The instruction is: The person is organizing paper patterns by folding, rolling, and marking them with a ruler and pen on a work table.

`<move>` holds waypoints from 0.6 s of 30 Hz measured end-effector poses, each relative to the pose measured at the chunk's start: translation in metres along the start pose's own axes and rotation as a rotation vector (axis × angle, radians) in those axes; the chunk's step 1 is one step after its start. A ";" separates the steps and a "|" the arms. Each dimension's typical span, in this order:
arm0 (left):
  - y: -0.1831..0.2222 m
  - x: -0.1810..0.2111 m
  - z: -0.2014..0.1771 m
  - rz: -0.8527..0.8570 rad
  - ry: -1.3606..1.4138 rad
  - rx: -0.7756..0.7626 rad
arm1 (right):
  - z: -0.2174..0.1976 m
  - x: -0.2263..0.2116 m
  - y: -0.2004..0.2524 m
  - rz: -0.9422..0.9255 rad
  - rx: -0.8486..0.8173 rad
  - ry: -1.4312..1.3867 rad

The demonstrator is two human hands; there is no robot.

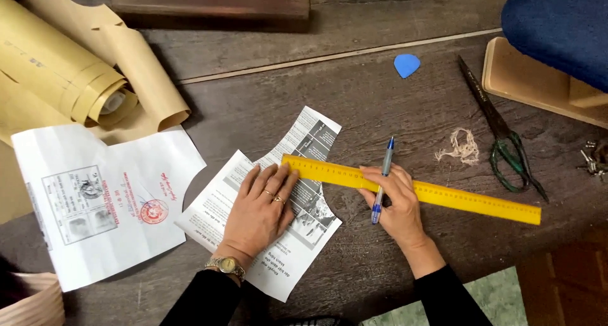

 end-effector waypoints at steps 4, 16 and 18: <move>0.000 0.000 0.000 -0.006 -0.011 0.020 | 0.000 0.007 0.004 -0.007 0.001 0.015; -0.001 0.000 0.001 -0.023 -0.002 0.013 | -0.002 0.007 0.006 0.008 -0.022 0.036; -0.001 0.000 0.000 -0.024 0.000 0.016 | -0.002 0.007 0.006 0.006 -0.019 0.030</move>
Point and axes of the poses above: each hand's wrist, its own y-axis away from the middle knuckle, its own z-axis out of the palm, x = y × z, the point moved 7 cm from there along -y, towards the middle knuckle, and after that the axes turned 7 degrees about -y, right-handed, at the moved point
